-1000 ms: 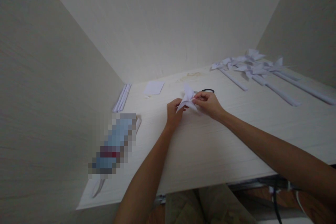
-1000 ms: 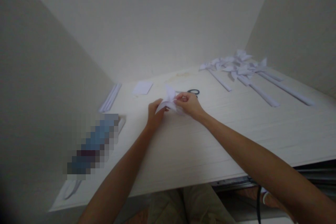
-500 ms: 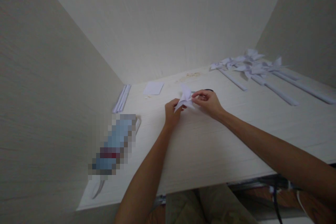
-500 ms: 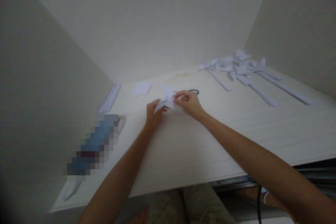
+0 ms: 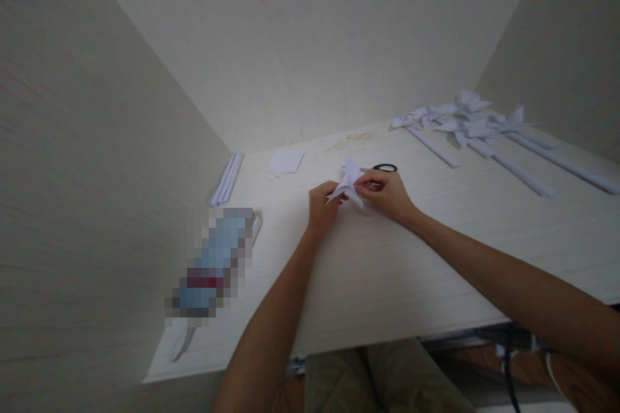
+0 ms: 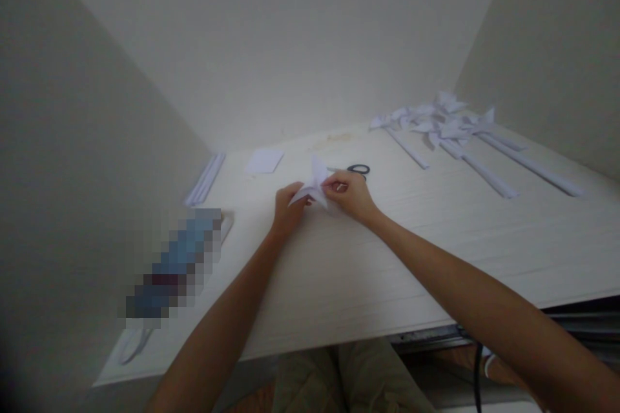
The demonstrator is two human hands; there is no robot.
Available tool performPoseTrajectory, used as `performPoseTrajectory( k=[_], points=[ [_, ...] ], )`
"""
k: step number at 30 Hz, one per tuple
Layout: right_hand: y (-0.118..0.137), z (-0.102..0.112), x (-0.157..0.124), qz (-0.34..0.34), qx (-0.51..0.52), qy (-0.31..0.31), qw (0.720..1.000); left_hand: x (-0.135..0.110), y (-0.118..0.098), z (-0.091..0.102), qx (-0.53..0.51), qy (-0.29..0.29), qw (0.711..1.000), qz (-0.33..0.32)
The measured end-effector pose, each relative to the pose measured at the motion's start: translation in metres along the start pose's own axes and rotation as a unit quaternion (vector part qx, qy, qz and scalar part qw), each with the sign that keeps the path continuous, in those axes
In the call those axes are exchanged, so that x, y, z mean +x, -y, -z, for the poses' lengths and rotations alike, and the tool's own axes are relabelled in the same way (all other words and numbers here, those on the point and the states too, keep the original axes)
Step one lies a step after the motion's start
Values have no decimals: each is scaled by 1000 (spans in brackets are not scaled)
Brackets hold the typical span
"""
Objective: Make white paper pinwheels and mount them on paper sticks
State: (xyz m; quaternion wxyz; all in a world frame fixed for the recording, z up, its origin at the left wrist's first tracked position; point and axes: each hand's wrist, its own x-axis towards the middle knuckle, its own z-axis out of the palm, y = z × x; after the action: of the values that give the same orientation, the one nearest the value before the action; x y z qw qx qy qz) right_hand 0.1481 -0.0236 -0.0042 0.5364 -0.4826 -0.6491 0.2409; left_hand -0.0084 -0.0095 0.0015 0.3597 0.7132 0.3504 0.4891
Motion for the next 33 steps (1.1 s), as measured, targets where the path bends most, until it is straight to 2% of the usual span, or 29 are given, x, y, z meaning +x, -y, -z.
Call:
performPoseTrajectory(
  k=[7,13,22,33],
  points=[
    [-3,-2,1,-10,28,-6,1000,0,-1,1,-5,0,1000,3],
    [-9,-3,2,-75,145,-20,986,-1,3,3,1,-33,999,18],
    [-12,-2,5,-69,82,0,994,1,2,-2,-12,-24,998,61],
    [-9,-1,4,-76,91,27,993,2,-2,1,48,7,999,2]
  ],
)
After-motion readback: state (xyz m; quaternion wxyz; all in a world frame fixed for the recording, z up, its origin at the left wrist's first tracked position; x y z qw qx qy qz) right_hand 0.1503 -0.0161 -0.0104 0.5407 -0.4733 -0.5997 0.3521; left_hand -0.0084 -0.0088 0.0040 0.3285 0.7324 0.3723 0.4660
